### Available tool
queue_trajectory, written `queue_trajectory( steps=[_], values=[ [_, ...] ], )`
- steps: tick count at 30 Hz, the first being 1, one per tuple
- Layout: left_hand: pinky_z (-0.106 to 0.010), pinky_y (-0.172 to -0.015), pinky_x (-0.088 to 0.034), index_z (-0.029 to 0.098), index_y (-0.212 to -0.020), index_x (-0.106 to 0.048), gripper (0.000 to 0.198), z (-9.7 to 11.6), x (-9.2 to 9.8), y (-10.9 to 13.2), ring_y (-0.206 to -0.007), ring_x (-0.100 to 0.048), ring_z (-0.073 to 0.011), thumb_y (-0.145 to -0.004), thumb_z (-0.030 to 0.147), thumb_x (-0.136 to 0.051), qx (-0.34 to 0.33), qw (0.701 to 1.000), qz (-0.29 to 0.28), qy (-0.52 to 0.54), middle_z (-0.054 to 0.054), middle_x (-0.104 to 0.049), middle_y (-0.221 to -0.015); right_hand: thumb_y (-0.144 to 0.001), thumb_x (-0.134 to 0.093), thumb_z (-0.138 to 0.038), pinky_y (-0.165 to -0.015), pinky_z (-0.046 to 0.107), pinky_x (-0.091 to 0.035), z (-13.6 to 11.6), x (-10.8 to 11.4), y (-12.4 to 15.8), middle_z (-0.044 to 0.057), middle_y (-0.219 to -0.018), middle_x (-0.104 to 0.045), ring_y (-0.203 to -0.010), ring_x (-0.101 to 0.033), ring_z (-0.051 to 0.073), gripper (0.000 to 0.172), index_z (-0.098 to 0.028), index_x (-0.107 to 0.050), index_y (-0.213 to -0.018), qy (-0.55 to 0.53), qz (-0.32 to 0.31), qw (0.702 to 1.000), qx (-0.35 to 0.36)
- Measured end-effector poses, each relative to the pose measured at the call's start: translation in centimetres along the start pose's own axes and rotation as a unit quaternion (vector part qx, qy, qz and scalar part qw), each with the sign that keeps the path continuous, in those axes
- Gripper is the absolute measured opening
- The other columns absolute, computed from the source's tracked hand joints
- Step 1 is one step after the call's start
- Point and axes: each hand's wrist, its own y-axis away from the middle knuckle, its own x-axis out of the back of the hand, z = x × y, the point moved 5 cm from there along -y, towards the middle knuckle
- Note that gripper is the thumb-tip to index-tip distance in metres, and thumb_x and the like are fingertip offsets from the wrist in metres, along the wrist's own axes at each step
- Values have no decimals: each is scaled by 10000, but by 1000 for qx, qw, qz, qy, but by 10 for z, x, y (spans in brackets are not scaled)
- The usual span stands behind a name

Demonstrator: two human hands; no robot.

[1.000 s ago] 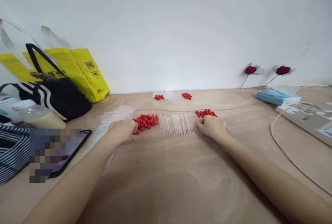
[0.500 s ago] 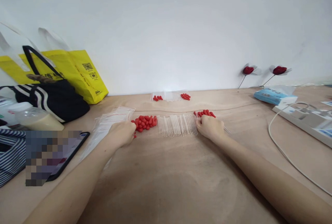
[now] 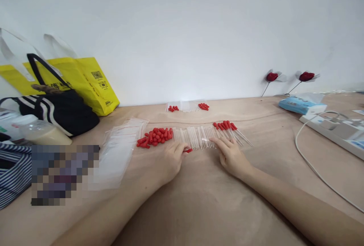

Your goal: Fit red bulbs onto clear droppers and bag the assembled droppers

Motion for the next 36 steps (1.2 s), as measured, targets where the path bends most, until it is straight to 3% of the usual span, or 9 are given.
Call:
queue_trajectory(
  steps=[3,6,14,28,36],
  values=[
    [-322,-763,-441,160,-1055,-502,262,3,-16,3,-847,-536,-182,-851,138,-339,-26,999,38,6,-80,-564,-926,-792,-341,-39,-693,295,-319,-14,-1,1,50,-782,-597,-694,-509,154,317,-145,-520,-1032,-11,-16,999,38],
    [-317,-738,-443,155,-980,-551,250,1,-21,3,-821,-524,-177,-851,140,-337,-20,999,39,4,-80,-545,-896,-839,-381,-126,-699,297,-298,-22,-2,-2,35,-726,-596,-638,-493,140,222,-158,-561,-964,-12,-14,999,48],
    [-411,-914,-321,182,-923,-552,192,1,-17,1,-872,-519,-179,-853,162,-374,-29,998,58,-18,-30,-610,-874,-868,-370,-155,-697,294,-278,-25,-1,-5,22,-673,-601,-609,-500,129,222,-156,-582,-936,0,-1,999,50],
    [-289,-698,-399,168,-824,-572,183,0,-12,1,-720,-528,-146,-864,242,-410,1,987,126,101,-24,-613,-738,-853,-379,-119,-656,298,-309,-42,-4,-4,36,-682,-610,-576,-465,129,216,-97,-540,-995,-40,3,995,92],
    [-338,-803,-335,185,-807,-569,173,4,-12,4,-717,-522,-138,-861,236,-413,-25,992,107,64,3,-602,-716,-817,-370,-67,-635,297,-280,-41,2,-5,39,-741,-630,-598,-481,119,270,-112,-533,-1027,-66,-12,989,133]
  ],
)
